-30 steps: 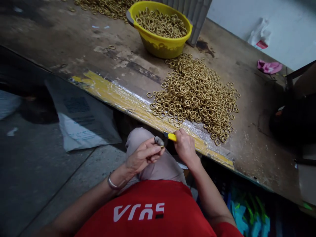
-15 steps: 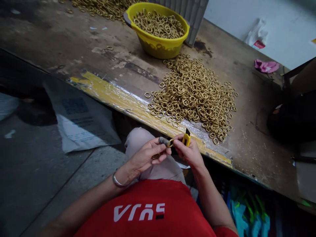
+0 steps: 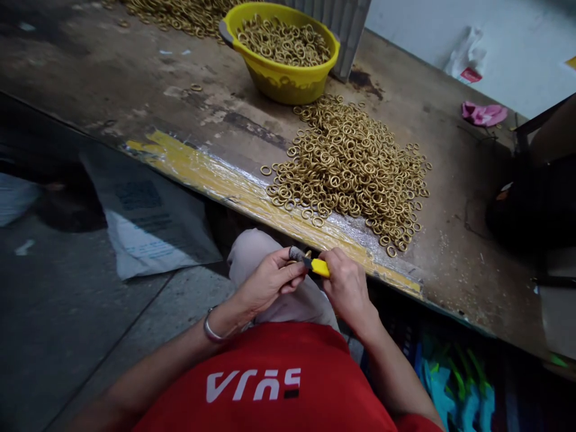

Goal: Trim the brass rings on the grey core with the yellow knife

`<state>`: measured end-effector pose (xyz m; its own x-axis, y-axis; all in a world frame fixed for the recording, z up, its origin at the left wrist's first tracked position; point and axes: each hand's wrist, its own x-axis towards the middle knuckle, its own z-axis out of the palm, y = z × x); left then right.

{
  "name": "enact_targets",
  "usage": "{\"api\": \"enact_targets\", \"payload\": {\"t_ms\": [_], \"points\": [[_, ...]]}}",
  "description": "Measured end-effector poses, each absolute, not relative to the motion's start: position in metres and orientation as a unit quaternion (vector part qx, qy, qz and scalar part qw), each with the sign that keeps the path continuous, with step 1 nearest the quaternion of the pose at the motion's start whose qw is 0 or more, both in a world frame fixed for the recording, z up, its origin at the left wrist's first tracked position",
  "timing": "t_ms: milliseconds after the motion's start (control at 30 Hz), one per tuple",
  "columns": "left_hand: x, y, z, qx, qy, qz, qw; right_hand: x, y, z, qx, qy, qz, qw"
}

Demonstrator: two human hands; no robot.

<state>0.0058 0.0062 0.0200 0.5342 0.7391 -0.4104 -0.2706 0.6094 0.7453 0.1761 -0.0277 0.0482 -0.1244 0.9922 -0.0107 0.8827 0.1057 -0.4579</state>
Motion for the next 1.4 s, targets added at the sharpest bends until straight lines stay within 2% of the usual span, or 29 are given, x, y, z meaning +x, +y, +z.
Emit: {"api": "enact_targets", "payload": {"t_ms": [133, 400, 533, 733, 900, 967, 1100, 1167, 1267, 1400], "points": [[0.007, 0.007, 0.018, 0.368, 0.381, 0.31, 0.789, 0.174, -0.029, 0.048, -0.669, -0.732, 0.126, 0.038], [-0.002, 0.014, 0.028, 0.524, 0.406, 0.348, 0.663, 0.172, -0.011, 0.038, -0.697, -0.713, 0.057, -0.043], [-0.008, 0.009, 0.038, 0.537, 0.36, 0.317, 0.694, 0.188, 0.014, 0.036, -0.763, -0.639, 0.025, -0.095], [-0.008, 0.012, 0.019, 0.348, 0.339, 0.274, 0.83, 0.175, 0.044, 0.026, -0.698, -0.715, 0.036, 0.0], [-0.015, 0.022, 0.007, 0.27, 0.308, 0.301, 0.861, 0.161, 0.062, 0.017, -0.7, -0.711, 0.068, -0.013], [-0.018, 0.025, 0.005, 0.253, 0.299, 0.304, 0.869, 0.166, 0.063, 0.02, -0.697, -0.709, 0.1, 0.03], [-0.016, 0.027, -0.002, 0.215, 0.307, 0.319, 0.871, 0.176, 0.049, 0.033, -0.647, -0.659, 0.29, 0.254], [-0.012, 0.027, -0.002, 0.207, 0.322, 0.338, 0.86, 0.175, 0.037, 0.04, -0.614, -0.593, 0.406, 0.325], [-0.007, 0.025, 0.001, 0.206, 0.321, 0.351, 0.855, 0.169, 0.022, 0.043, -0.594, -0.494, 0.517, 0.369], [-0.006, 0.021, 0.008, 0.208, 0.275, 0.343, 0.874, 0.162, 0.01, 0.037, -0.57, -0.396, 0.594, 0.406]]}}
